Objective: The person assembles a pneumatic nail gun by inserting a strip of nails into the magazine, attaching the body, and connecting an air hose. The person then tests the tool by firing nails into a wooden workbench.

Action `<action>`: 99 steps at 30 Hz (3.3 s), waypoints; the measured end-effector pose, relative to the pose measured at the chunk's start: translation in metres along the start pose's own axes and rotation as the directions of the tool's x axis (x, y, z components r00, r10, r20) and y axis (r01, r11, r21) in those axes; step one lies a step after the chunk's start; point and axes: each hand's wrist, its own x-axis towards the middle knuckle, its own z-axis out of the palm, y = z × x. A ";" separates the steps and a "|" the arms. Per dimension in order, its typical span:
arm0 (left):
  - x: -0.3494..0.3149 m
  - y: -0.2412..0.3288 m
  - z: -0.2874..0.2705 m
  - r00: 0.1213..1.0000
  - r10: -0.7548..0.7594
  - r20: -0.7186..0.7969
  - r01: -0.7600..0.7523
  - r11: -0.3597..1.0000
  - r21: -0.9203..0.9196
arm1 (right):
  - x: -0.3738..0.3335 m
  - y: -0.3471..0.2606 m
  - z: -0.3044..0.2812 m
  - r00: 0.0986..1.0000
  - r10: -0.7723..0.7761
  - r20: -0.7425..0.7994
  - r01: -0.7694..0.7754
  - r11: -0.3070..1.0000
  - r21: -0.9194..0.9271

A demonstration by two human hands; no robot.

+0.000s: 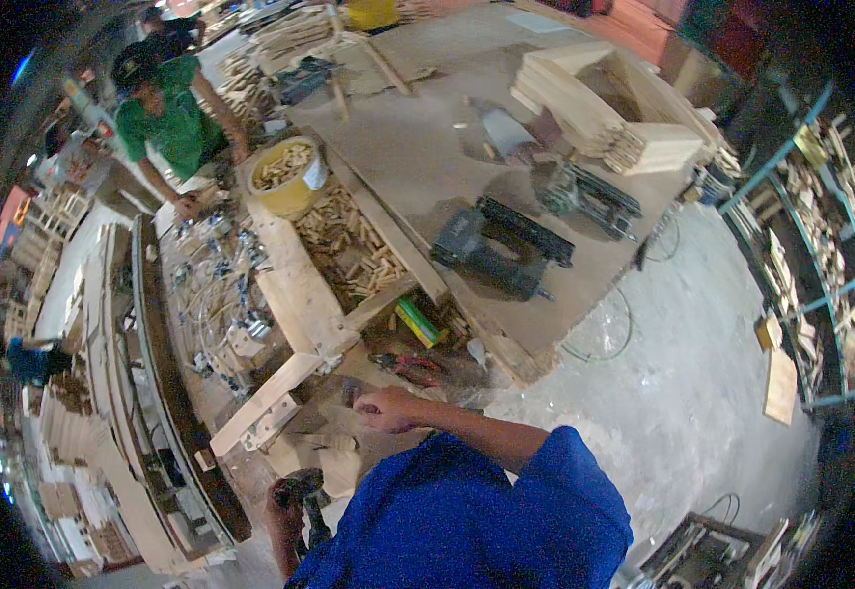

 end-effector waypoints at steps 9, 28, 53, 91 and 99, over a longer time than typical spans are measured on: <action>-0.013 -0.006 0.008 0.997 0.007 -0.083 -0.016 0.994 -0.107 | -0.024 -0.196 -0.078 0.632 -0.772 -0.067 0.407 0.257 0.876; -0.010 -0.002 0.013 0.980 0.041 -0.195 -0.013 0.990 0.139 | 0.010 -0.236 -0.079 0.703 -0.709 0.053 0.212 0.280 0.936; -0.010 -0.010 0.023 0.971 0.068 -0.231 -0.065 0.998 0.018 | 0.022 0.031 0.002 0.999 0.033 -0.019 -0.038 0.831 -0.556; 0.127 -0.158 -0.086 0.907 0.126 -0.402 -0.130 0.991 0.017 | 0.428 -0.169 0.120 0.901 -0.416 -0.121 0.268 0.754 -0.600; 0.127 -0.151 -0.078 0.907 0.037 -0.420 -0.038 0.999 0.006 | 0.498 -0.162 0.176 0.975 -0.224 -0.010 0.209 0.923 -0.323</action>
